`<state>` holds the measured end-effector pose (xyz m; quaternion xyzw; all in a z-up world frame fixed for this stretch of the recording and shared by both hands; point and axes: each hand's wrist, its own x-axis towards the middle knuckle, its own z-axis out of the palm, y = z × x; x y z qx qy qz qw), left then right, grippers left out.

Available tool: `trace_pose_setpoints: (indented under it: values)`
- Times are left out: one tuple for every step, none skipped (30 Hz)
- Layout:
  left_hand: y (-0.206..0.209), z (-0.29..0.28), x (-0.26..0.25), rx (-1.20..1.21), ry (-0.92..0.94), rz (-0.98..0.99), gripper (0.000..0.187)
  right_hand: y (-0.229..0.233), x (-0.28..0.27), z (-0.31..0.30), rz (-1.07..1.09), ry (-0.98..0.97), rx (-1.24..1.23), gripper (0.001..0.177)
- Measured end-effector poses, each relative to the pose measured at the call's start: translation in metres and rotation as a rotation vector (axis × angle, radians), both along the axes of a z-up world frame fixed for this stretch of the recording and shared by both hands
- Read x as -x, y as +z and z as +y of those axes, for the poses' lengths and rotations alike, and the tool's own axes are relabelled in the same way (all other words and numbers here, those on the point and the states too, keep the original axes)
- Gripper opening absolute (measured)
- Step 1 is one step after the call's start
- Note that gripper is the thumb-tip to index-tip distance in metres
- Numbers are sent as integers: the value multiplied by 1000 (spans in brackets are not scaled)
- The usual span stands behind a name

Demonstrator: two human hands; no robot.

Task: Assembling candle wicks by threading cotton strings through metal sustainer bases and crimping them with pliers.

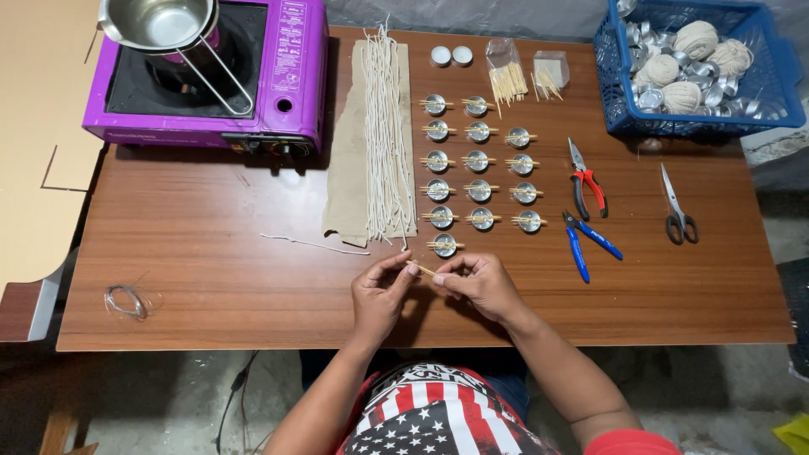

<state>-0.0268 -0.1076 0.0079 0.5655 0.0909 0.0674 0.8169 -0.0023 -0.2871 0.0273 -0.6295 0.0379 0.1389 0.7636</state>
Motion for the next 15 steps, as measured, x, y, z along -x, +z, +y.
trace_pose_setpoints:
  values:
    - [-5,0,-1,0,1,1,27,-2,0,-2,1,1,0,19]
    - [-10,1,-2,-3,-1,2,27,-5,-1,-3,-15,7,22,18]
    - [-15,1,-3,-6,-4,3,26,-7,-1,-5,-32,13,43,17]
    - [-13,1,-3,-6,-3,5,26,-4,-2,-4,-30,13,43,17]
    - [-11,0,-4,-3,-5,8,26,-1,-2,-2,-39,21,51,16]
    - [-10,0,-5,-1,-9,10,26,2,-4,0,-51,28,59,16]
    - [-8,1,-5,-2,-9,10,26,3,-4,0,-51,28,58,16]
    - [-6,1,-6,-2,-12,17,26,3,-4,1,-47,30,69,17]
    - [-4,1,-6,-3,-14,24,27,4,-5,1,-42,32,79,18]
    - [-6,0,-7,-4,-14,24,27,6,-5,-1,-42,32,78,18]
    - [-7,0,-7,-5,-19,32,27,7,-5,-3,-53,35,105,17]
    - [-8,0,-8,-6,-24,40,26,9,-4,-4,-64,39,131,17]
    - [-8,0,-9,-6,-24,40,26,11,-5,-5,-64,39,131,17]
    - [-8,1,-9,-3,-30,43,25,14,-5,-6,-77,42,151,17]
    - [-8,2,-10,1,-36,46,24,16,-5,-6,-89,45,171,18]
